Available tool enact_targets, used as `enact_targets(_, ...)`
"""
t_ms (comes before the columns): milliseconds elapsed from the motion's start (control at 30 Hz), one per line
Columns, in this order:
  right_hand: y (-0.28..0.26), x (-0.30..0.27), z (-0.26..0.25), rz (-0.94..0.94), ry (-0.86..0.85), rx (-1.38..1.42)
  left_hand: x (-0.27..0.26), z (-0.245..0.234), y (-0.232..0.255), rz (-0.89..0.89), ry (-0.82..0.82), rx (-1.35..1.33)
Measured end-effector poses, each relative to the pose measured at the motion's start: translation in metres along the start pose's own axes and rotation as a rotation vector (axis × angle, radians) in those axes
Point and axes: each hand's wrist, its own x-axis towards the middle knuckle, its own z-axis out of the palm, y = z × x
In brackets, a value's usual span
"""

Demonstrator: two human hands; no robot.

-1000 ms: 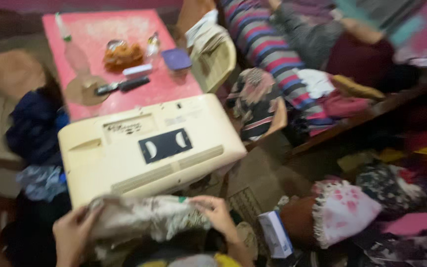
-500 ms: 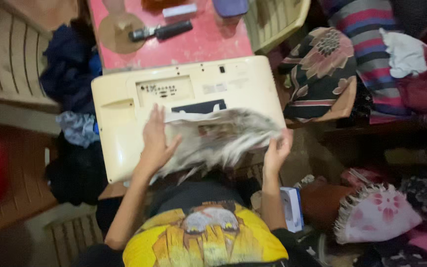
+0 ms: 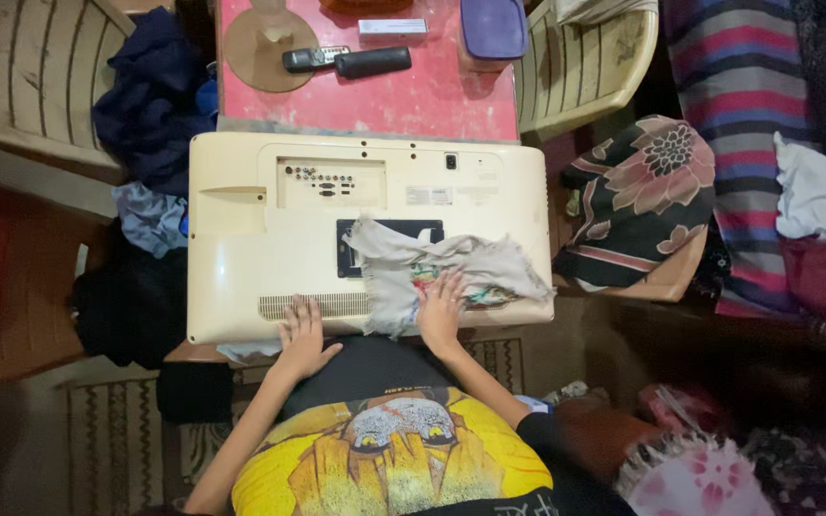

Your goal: The person wipes the exterior and vent areas of an air cooler and a computer monitor using cloths.

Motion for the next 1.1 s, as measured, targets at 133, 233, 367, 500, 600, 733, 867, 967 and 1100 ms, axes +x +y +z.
enact_targets(133, -0.008, -0.001, 0.0, -0.033, -0.48, 0.183, 0.001, 0.001, 0.012, -0.067, -0.011, 0.065)
enact_targets(233, -0.066, 0.004, 0.005, -0.535, -0.466, 0.305, -0.001, -0.003, 0.01, -0.061, 0.023, 0.076)
enact_targets(367, -0.141, 0.007, -0.007, -0.938, -0.254, 0.428, -0.008, -0.01, -0.008, -0.008, 0.148, -0.036)
enact_targets(500, -0.144, 0.029, -0.017, -1.065, -0.173, 0.176, -0.026, -0.018, -0.016, -0.077, 0.16, -0.198)
enact_targets(600, -0.099, 0.037, 0.0, -1.165, -0.152, 0.115, -0.028, -0.018, -0.011, 0.104, 0.298, -0.216)
enact_targets(733, 0.005, 0.024, -0.001, -1.14, -0.139, 0.068, -0.018, -0.021, 0.002, 0.102, 0.271, -0.122)
enact_targets(867, 0.122, 0.017, -0.033, -0.983, -0.02, -0.049, 0.001, -0.039, 0.021, -0.06, 0.16, -0.074)
enact_targets(967, 0.182, 0.023, -0.059, -0.701, -0.082, -0.032, 0.011, -0.049, 0.035, -0.133, 0.127, 0.02)
enact_targets(1100, 0.182, 0.032, -0.061, -0.17, 0.091, 0.003, 0.018, -0.066, 0.047, -0.148, 0.081, -0.04)
